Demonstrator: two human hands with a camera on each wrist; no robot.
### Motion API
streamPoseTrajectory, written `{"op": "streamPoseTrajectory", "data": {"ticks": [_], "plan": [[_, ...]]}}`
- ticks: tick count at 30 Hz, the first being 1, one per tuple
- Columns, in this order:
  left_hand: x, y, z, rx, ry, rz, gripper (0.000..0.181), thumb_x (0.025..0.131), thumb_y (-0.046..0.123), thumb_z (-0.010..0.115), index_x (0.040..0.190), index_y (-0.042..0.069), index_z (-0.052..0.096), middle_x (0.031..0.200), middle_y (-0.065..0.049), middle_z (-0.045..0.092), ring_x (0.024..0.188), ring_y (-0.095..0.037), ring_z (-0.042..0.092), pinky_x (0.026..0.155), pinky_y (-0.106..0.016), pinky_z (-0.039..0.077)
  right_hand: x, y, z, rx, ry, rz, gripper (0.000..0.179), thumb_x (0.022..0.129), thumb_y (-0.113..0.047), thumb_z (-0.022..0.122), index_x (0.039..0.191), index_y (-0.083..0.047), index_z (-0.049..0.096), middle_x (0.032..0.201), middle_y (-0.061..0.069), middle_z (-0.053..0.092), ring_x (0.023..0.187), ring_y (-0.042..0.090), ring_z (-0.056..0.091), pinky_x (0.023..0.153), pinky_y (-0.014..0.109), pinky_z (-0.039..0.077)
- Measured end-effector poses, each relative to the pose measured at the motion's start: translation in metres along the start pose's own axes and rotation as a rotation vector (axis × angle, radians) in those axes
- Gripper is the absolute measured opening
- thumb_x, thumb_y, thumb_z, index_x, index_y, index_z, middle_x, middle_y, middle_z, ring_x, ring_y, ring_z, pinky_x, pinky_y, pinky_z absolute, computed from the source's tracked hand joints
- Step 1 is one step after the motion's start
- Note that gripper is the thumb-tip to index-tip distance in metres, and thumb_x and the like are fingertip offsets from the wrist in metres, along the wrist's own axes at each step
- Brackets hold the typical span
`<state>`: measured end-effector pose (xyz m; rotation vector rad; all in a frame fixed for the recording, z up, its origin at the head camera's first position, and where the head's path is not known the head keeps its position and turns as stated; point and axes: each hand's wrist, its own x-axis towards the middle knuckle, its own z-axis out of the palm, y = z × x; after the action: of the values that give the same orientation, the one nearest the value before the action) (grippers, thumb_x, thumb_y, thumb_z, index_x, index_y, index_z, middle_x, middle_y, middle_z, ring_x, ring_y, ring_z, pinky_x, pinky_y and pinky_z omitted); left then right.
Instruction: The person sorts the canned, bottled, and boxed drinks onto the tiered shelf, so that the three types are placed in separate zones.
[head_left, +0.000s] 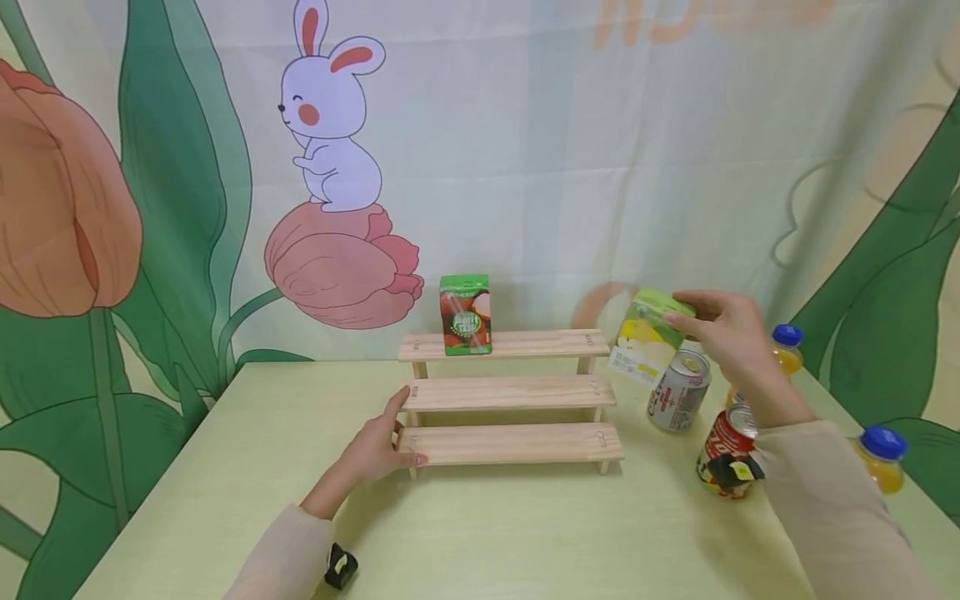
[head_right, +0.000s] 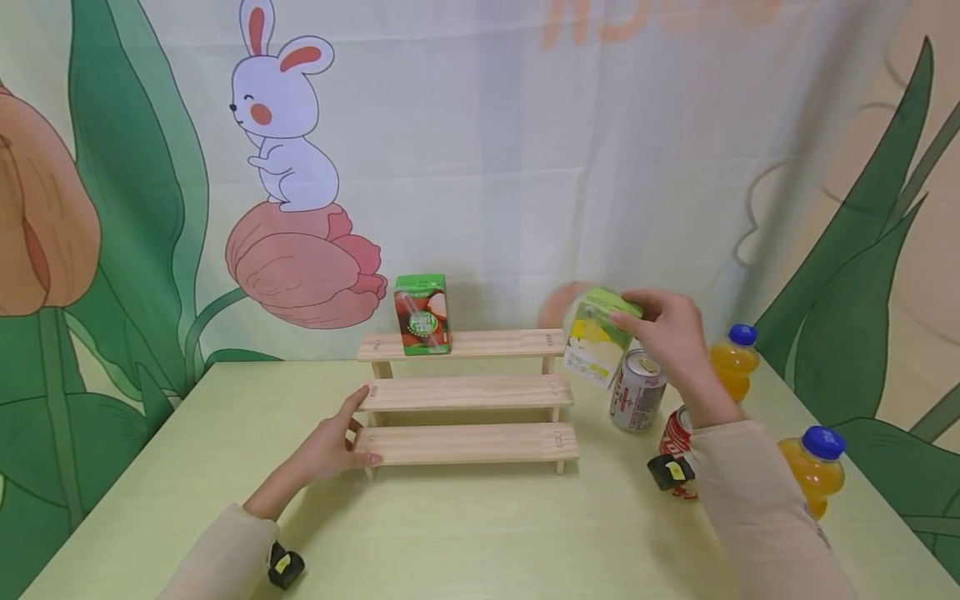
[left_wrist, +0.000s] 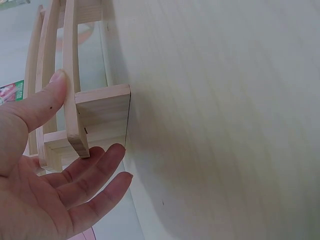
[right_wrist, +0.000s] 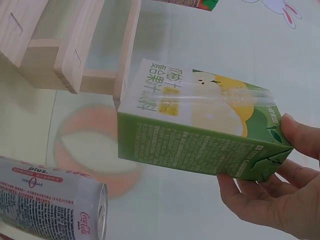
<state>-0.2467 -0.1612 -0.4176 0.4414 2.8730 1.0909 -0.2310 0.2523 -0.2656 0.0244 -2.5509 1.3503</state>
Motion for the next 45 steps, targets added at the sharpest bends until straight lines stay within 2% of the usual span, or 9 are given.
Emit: {"op": "streamPoseTrajectory", "data": {"ticks": [8, 11, 18, 26, 36, 45], "plan": [[0.0, 0.0, 0.0, 0.002, -0.001, -0.003, 0.101, 0.068, 0.018, 0.081, 0.145, 0.006, 0.017, 0.092, -0.014, 0.057, 0.073, -0.018, 0.053, 0.061, -0.031, 0.044, 0.005, -0.005, 0.006, 0.011, -0.04, -0.017, 0.05, 0.091, -0.024, 0.057, 0.129, 0.006, 0.045, 0.123, 0.024, 0.051, 0.086, 0.009, 0.055, 0.073, 0.019, 0.047], [0.0, 0.0, 0.001, 0.002, 0.0, -0.002, 0.101, 0.068, 0.018, 0.081, 0.145, 0.006, 0.017, 0.093, -0.015, 0.058, 0.074, -0.018, 0.053, 0.062, -0.031, 0.044, 0.008, -0.006, 0.009, 0.014, -0.039, -0.016, 0.05, 0.091, -0.024, 0.057, 0.129, 0.005, 0.046, 0.124, 0.023, 0.051, 0.085, 0.01, 0.055, 0.075, 0.023, 0.048], [0.0, -0.002, 0.001, 0.003, 0.003, -0.005, 0.101, 0.067, 0.019, 0.081, 0.145, 0.007, 0.017, 0.093, -0.014, 0.058, 0.072, -0.018, 0.053, 0.06, -0.03, 0.044, 0.014, -0.007, 0.015, 0.019, -0.034, -0.045, 0.045, 0.09, -0.019, 0.058, 0.126, 0.007, 0.049, 0.117, 0.024, 0.055, 0.077, 0.003, 0.055, 0.07, 0.02, 0.048], [0.0, -0.002, 0.001, 0.002, 0.007, -0.009, 0.101, 0.067, 0.018, 0.081, 0.145, 0.007, 0.017, 0.093, -0.014, 0.058, 0.071, -0.018, 0.053, 0.059, -0.03, 0.044, 0.02, -0.009, 0.021, -0.004, -0.049, -0.057, 0.044, 0.09, -0.018, 0.059, 0.126, 0.006, 0.049, 0.121, 0.022, 0.054, 0.087, 0.017, 0.055, 0.072, 0.025, 0.048], [0.002, -0.001, 0.002, 0.008, 0.011, -0.015, 0.101, 0.067, 0.017, 0.081, 0.145, 0.007, 0.017, 0.092, -0.014, 0.058, 0.071, -0.017, 0.052, 0.06, -0.029, 0.044, 0.028, -0.013, 0.03, 0.012, -0.052, -0.096, 0.042, 0.088, -0.015, 0.061, 0.123, 0.008, 0.052, 0.113, 0.024, 0.058, 0.075, 0.009, 0.055, 0.064, 0.018, 0.046], [0.0, 0.002, 0.001, 0.01, 0.011, -0.022, 0.101, 0.067, 0.017, 0.081, 0.144, 0.007, 0.018, 0.091, -0.013, 0.058, 0.069, -0.017, 0.052, 0.059, -0.029, 0.044, 0.034, -0.018, 0.037, -0.003, -0.073, -0.103, 0.041, 0.088, -0.016, 0.061, 0.123, 0.003, 0.053, 0.113, 0.02, 0.058, 0.087, 0.021, 0.057, 0.069, 0.024, 0.048]]}}
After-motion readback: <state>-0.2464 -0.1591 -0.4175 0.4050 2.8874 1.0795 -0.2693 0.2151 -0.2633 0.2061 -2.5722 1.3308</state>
